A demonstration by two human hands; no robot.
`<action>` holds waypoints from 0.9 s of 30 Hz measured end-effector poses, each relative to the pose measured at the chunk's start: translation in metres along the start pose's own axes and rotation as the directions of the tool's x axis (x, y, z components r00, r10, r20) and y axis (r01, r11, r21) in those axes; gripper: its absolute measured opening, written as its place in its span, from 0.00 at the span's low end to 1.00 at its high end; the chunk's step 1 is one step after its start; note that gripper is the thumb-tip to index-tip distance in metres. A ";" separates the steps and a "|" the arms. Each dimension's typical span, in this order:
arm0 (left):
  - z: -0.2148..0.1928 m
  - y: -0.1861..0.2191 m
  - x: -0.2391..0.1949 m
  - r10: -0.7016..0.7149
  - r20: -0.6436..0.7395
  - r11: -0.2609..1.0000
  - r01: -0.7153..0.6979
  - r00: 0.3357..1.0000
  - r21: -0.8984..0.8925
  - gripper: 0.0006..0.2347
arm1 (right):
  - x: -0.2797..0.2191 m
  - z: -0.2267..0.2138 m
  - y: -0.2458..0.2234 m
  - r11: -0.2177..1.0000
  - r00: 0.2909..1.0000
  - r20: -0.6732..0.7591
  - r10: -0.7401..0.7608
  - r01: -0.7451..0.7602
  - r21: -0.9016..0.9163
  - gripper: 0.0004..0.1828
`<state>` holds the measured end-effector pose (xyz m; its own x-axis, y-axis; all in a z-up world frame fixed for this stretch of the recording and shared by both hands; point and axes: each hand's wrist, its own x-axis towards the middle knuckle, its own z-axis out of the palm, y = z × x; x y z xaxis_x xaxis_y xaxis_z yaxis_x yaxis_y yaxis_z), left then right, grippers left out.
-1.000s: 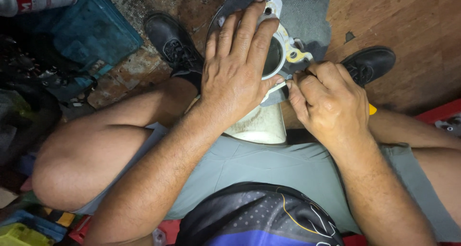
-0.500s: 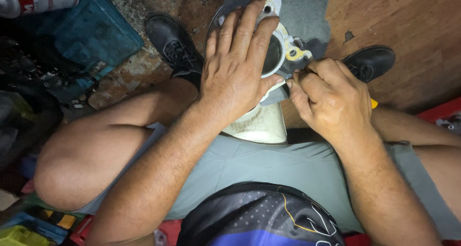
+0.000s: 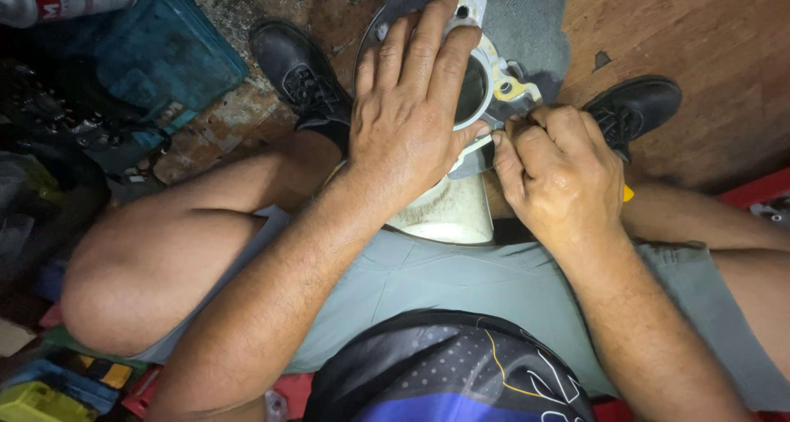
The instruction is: Scraping residue from an engine cylinder head using a small hand tool
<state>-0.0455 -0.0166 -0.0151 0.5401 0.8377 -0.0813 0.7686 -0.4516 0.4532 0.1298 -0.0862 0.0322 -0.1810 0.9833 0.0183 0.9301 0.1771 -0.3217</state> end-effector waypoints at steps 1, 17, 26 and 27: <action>0.000 -0.001 0.000 0.001 -0.003 1.000 -0.001 1.000 0.001 0.41 | 0.000 0.000 0.003 1.000 1.000 -0.002 -0.001 0.001 -0.001 0.06; 0.005 0.001 0.001 -0.010 -0.018 1.000 0.010 1.000 -0.004 0.40 | -0.001 0.005 -0.001 0.999 0.998 -0.056 -0.007 0.005 -0.039 0.06; 0.001 0.001 0.002 -0.016 -0.007 0.999 0.016 1.000 -0.028 0.39 | 0.002 0.001 -0.001 1.000 0.999 -0.049 -0.016 0.017 0.021 0.05; 0.002 0.001 0.002 -0.019 -0.013 1.000 0.019 1.000 -0.023 0.39 | 0.001 0.001 -0.002 1.000 0.999 -0.045 -0.005 0.005 0.003 0.05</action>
<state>-0.0424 -0.0159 -0.0166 0.5209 0.8500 -0.0785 0.7704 -0.4285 0.4722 0.1272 -0.0852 0.0323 -0.1711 0.9833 0.0624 0.9282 0.1821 -0.3245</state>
